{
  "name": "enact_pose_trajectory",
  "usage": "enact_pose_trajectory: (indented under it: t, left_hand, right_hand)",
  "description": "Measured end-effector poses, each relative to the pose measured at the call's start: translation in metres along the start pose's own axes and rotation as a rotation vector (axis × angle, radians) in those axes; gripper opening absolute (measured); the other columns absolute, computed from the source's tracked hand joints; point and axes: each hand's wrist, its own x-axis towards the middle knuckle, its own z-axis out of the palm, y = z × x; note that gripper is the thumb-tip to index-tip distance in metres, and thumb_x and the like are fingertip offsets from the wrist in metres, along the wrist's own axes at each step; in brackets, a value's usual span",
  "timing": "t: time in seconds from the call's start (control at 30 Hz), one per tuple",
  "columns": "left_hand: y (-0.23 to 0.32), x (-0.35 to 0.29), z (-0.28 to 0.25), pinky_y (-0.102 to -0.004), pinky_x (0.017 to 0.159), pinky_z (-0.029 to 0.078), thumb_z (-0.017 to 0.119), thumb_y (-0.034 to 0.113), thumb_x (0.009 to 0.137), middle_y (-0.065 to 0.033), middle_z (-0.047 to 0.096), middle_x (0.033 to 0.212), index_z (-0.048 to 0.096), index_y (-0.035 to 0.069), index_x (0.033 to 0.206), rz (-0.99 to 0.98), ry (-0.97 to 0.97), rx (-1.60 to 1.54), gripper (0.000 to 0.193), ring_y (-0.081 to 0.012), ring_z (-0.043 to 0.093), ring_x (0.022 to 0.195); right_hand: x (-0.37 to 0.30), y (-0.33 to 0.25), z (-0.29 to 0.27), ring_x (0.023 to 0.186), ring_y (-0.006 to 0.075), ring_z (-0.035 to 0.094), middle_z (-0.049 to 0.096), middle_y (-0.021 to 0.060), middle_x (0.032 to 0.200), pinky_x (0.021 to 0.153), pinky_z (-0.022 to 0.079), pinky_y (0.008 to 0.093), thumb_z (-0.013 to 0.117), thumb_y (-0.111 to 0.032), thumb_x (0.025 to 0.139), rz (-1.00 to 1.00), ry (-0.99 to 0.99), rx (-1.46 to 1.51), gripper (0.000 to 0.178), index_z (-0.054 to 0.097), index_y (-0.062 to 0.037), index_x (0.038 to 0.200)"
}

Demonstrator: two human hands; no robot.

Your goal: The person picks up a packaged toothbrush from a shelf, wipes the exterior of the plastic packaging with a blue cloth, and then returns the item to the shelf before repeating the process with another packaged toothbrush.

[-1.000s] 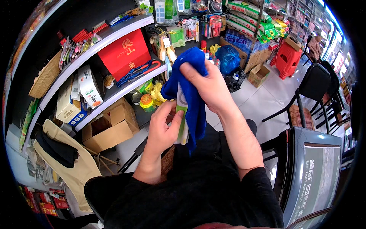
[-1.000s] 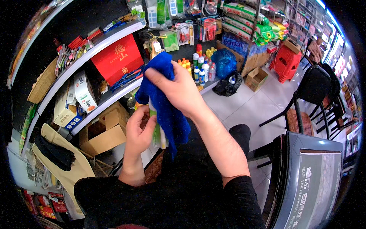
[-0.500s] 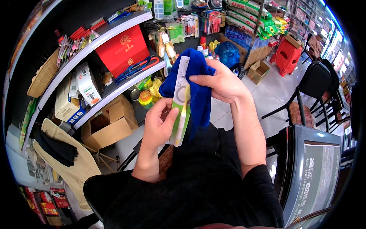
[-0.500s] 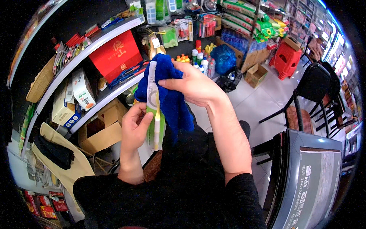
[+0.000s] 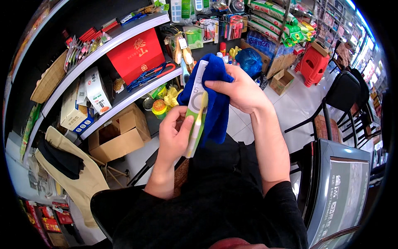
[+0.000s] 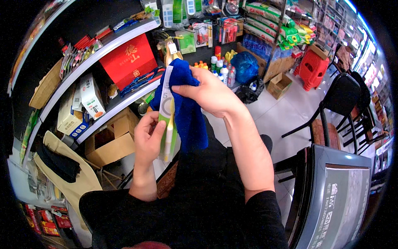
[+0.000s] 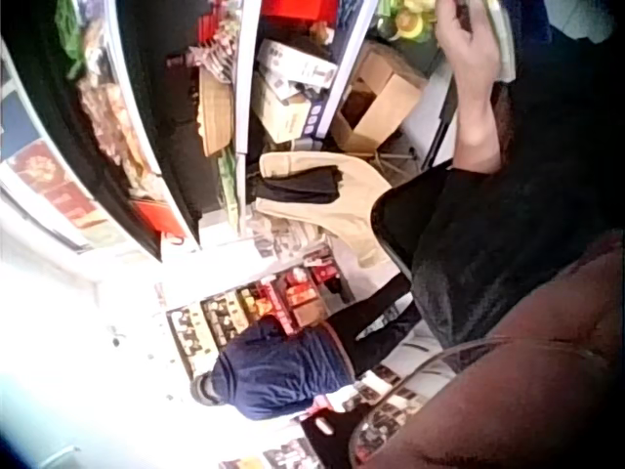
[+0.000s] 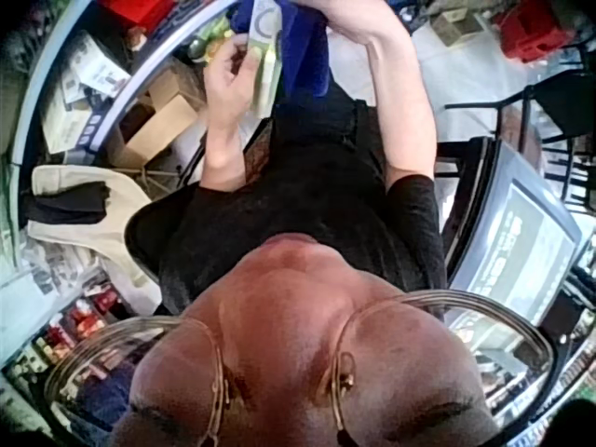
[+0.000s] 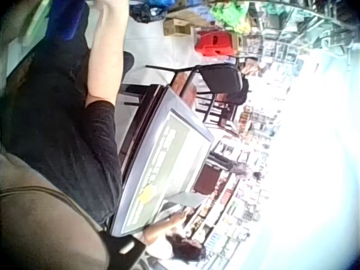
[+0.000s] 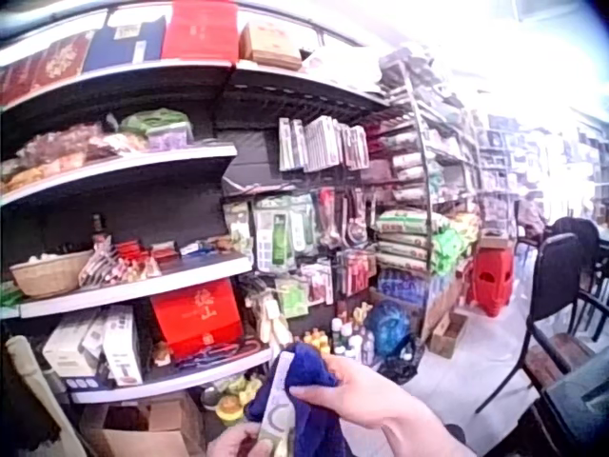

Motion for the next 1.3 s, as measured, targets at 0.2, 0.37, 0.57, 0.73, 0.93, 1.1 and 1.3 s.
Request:
enact_pose_trajectory:
  t: [0.2,0.37,0.57,0.73,0.93,1.1,1.3]
  left_hand:
    - [-0.002,0.0,-0.003,-0.0185,0.063,0.04,0.052,0.005,0.088,-0.0009,0.056,0.08,0.054,-0.002,0.096,0.032,0.051,-0.001,0.011,-0.0039,0.049,0.07]
    - [-0.002,0.001,-0.006,-0.0185,0.063,0.04,0.053,0.006,0.088,-0.0009,0.055,0.081,0.055,-0.002,0.096,0.078,0.038,-0.029,0.012,-0.004,0.048,0.07]
    - [-0.005,0.002,0.001,-0.0194,0.063,0.041,0.054,0.007,0.088,-0.0033,0.055,0.086,0.055,-0.002,0.097,0.086,0.013,0.048,0.013,-0.0057,0.051,0.071]
    - [-0.008,0.002,0.0,-0.0216,0.062,0.041,0.054,0.005,0.087,-0.0049,0.055,0.083,0.055,-0.003,0.097,0.11,0.02,0.083,0.013,-0.0087,0.051,0.07]
    - [-0.004,0.007,-0.006,-0.0252,0.06,0.041,0.054,0.002,0.083,-0.0098,0.053,0.079,0.054,-0.004,0.096,0.139,0.023,0.273,0.014,-0.016,0.053,0.067]
    - [-0.003,0.007,-0.006,-0.0277,0.06,0.043,0.054,0.002,0.082,-0.0118,0.053,0.079,0.054,-0.003,0.094,0.176,-0.038,0.333,0.013,-0.0201,0.053,0.065]
    - [-0.014,0.007,-0.002,-0.0253,0.059,0.042,0.054,0.001,0.083,-0.0098,0.055,0.08,0.054,-0.003,0.094,0.135,-0.012,0.265,0.012,-0.0157,0.053,0.065]
  right_hand:
    - [-0.004,0.001,-0.002,0.087,0.0144,0.06,0.062,0.0073,0.097,0.079,0.049,0.0277,0.057,0.003,0.081,0.055,-0.131,0.325,0.027,0.054,0.0023,0.108]
    - [-0.002,0.009,-0.006,0.089,0.0148,0.06,0.062,0.0074,0.1,0.081,0.049,0.0284,0.058,0.003,0.081,-0.054,-0.197,0.436,0.029,0.055,0.0017,0.109]
    - [0.006,0.011,0.004,0.084,0.0089,0.058,0.063,0.0042,0.094,0.077,0.047,0.0247,0.062,-0.002,0.081,-0.074,-0.015,0.193,0.024,0.057,-0.0003,0.104]
    - [0.009,0.008,0.021,0.065,0.005,0.055,0.064,0.0004,0.074,0.061,0.046,0.0226,0.072,-0.015,0.075,-0.162,0.211,-0.138,0.02,0.064,-0.001,0.087]
    - [0.016,0.01,0.02,0.067,0.0048,0.055,0.065,0.0014,0.075,0.063,0.047,0.0224,0.074,-0.017,0.073,-0.255,0.255,-0.187,0.023,0.065,-0.001,0.087]
    - [0.016,0.006,0.018,0.07,0.005,0.057,0.065,0.0023,0.076,0.066,0.047,0.0224,0.073,-0.019,0.075,-0.357,0.2,-0.175,0.023,0.065,-0.001,0.087]
    - [0.021,0.011,0.01,0.061,0.0032,0.051,0.061,-0.0014,0.068,0.055,0.043,0.0215,0.058,-0.03,0.088,-0.173,0.373,-0.182,0.028,0.061,-0.0035,0.08]
